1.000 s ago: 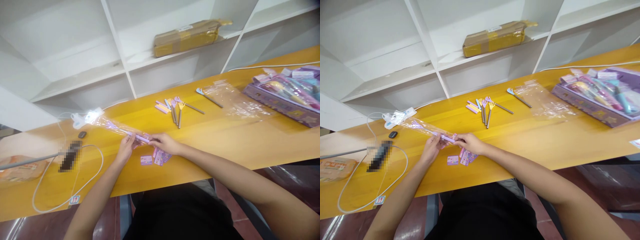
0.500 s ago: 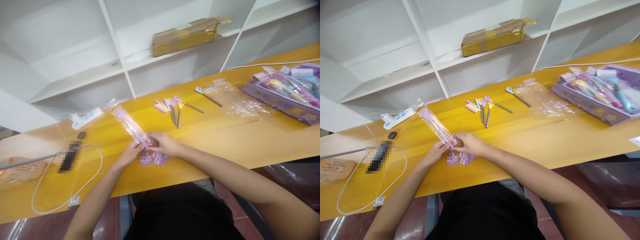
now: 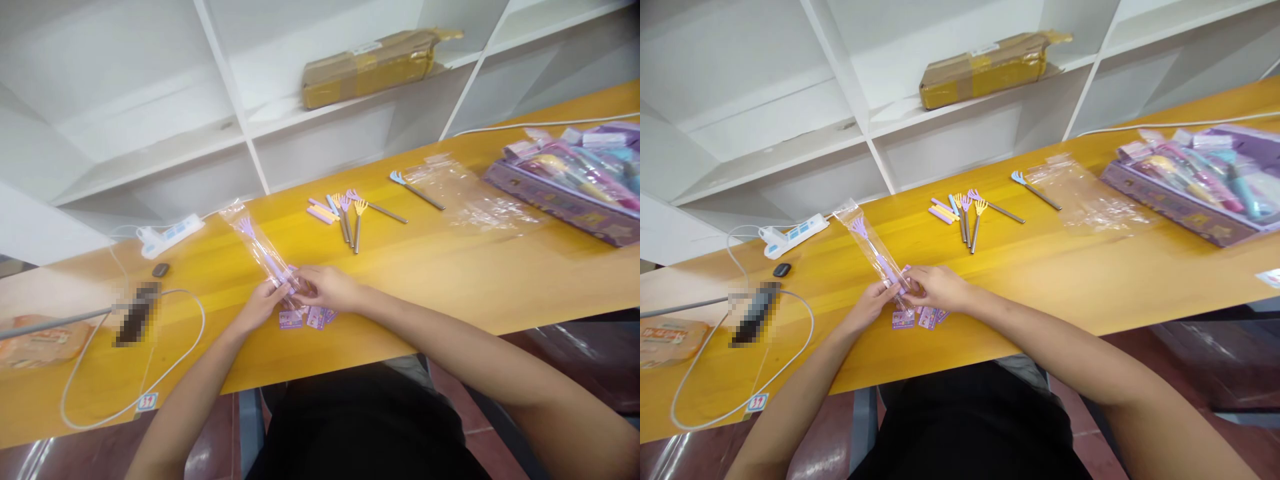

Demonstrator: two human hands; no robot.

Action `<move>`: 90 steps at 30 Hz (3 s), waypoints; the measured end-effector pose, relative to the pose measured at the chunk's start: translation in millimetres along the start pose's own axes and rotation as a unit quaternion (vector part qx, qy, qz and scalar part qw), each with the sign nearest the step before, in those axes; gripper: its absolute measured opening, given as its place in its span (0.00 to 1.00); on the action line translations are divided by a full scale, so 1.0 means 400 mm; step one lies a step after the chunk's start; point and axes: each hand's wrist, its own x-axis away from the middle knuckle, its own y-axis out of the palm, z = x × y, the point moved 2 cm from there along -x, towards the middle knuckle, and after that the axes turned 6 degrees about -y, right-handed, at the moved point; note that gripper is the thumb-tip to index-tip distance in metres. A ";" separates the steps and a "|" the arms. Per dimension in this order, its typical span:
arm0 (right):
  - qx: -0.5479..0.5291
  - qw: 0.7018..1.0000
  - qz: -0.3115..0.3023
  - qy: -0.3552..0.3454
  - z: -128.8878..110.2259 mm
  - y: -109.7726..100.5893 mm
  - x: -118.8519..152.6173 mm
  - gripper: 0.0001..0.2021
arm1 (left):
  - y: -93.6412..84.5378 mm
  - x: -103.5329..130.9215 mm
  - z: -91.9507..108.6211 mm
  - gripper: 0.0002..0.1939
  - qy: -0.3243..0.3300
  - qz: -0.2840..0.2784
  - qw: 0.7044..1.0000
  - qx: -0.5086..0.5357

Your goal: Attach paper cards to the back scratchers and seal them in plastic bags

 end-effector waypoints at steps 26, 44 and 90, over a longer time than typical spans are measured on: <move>-0.019 0.991 0.043 -0.126 -0.017 -0.041 0.000 0.10 | -0.009 -0.002 0.010 0.28 0.013 0.090 0.987 0.130; -0.107 0.990 0.094 0.007 0.008 -0.028 -0.006 0.15 | 0.004 -0.005 -0.012 0.27 0.037 0.031 0.993 0.110; -0.219 0.973 0.014 0.066 0.002 -0.022 -0.013 0.21 | 0.022 -0.001 -0.017 0.35 0.040 -0.041 0.992 0.115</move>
